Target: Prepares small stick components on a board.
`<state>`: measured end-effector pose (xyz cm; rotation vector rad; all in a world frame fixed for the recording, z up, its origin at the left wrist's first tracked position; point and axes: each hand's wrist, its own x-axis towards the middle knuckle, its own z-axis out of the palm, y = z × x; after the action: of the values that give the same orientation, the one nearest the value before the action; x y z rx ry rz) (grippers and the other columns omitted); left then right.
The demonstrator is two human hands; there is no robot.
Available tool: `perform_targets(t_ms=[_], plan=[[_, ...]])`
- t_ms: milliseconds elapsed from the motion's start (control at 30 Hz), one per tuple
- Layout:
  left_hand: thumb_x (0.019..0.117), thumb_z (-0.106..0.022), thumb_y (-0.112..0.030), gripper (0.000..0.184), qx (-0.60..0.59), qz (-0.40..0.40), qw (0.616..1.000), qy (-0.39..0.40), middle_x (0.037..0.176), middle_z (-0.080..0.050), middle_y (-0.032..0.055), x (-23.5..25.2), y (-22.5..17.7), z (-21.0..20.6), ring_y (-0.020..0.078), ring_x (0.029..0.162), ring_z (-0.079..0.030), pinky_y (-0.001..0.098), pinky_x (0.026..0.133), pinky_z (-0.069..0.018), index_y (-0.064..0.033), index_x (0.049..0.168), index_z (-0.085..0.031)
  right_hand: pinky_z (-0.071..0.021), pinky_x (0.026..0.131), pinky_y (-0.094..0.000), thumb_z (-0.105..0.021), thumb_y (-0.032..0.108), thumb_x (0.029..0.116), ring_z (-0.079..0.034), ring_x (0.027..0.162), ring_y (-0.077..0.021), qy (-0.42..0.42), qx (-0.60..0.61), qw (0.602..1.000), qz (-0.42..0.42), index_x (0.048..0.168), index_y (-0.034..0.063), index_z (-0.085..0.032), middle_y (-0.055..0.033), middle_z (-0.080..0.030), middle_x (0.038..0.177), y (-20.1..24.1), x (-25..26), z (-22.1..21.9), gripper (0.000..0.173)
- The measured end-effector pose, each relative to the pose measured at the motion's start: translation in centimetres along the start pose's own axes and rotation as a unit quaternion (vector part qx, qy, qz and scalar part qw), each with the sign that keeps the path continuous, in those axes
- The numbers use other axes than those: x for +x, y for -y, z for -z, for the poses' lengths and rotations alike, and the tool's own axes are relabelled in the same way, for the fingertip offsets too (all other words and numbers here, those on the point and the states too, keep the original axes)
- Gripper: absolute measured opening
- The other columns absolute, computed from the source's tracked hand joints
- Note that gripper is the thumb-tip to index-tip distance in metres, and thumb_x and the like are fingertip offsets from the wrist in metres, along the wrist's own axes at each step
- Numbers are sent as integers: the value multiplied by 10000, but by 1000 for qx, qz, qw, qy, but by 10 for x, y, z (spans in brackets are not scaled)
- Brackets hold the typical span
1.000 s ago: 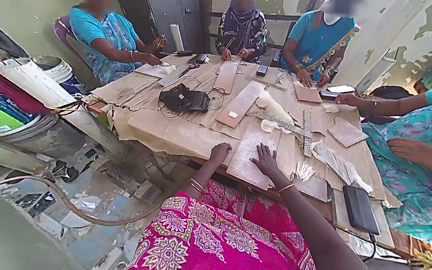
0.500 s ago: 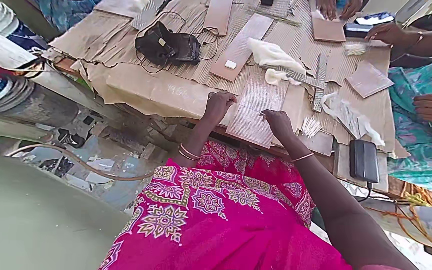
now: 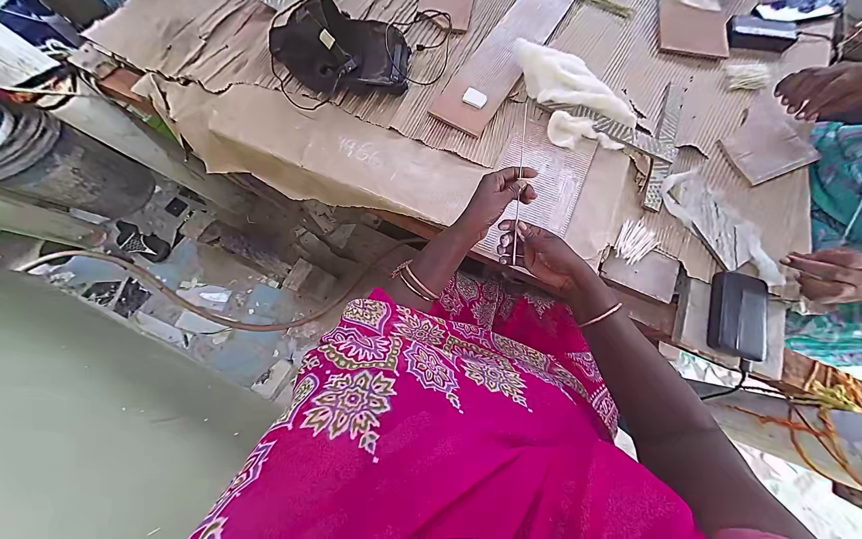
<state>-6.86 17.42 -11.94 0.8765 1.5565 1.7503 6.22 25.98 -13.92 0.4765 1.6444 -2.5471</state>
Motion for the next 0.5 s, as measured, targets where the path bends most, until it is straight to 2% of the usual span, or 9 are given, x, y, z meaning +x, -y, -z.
perform_targets(t_ms=[167,300,367,400,467,500], plan=[[1041,-440,12,264,23,12,1000,-13,848,-639,7,9,4,-5,13,723,-590,176,728,-506,95,1251,-576,-572,689,-219,-239,140,1128,-644,689,-59,-31,78,996,-3,1007,120,-532,43,-614,769,-9,-6,-3,318],[1058,-445,-23,253,-26,4,994,-109,878,-635,-26,24,2,8,22,745,-600,189,732,-515,39,1269,-571,-566,657,-221,-235,149,1128,-645,671,-70,-38,81,996,-19,993,107,-549,24,-625,763,-17,-36,5,345],[1062,-446,-30,233,-50,4,988,-148,884,-635,-48,27,-5,27,22,754,-606,188,736,-517,-8,1247,-585,-567,630,-189,-264,191,1131,-639,641,-42,-106,50,993,0,980,132,-577,43,-623,743,-10,-61,16,353],[1065,-451,-39,222,-53,6,986,-157,878,-642,-61,27,-9,37,17,751,-612,185,740,-523,-26,1236,-593,-567,653,-182,-275,204,1132,-636,663,-26,-156,29,987,19,1000,152,-575,62,-618,764,-3,-74,27,332],[1070,-454,-61,211,-49,10,986,-161,874,-654,-82,22,-12,53,8,745,-618,178,744,-528,-57,1217,-605,-561,761,-204,-280,213,1134,-639,767,-16,-276,6,959,70,1130,159,-549,79,-625,872,6,-94,62,274],[1072,-452,-66,210,-46,13,986,-161,871,-659,-91,19,-12,60,2,742,-622,175,746,-531,-70,1212,-609,-558,817,-226,-288,209,1135,-651,833,-33,-336,15,937,95,1222,128,-530,54,-639,944,7,-98,84,270]])
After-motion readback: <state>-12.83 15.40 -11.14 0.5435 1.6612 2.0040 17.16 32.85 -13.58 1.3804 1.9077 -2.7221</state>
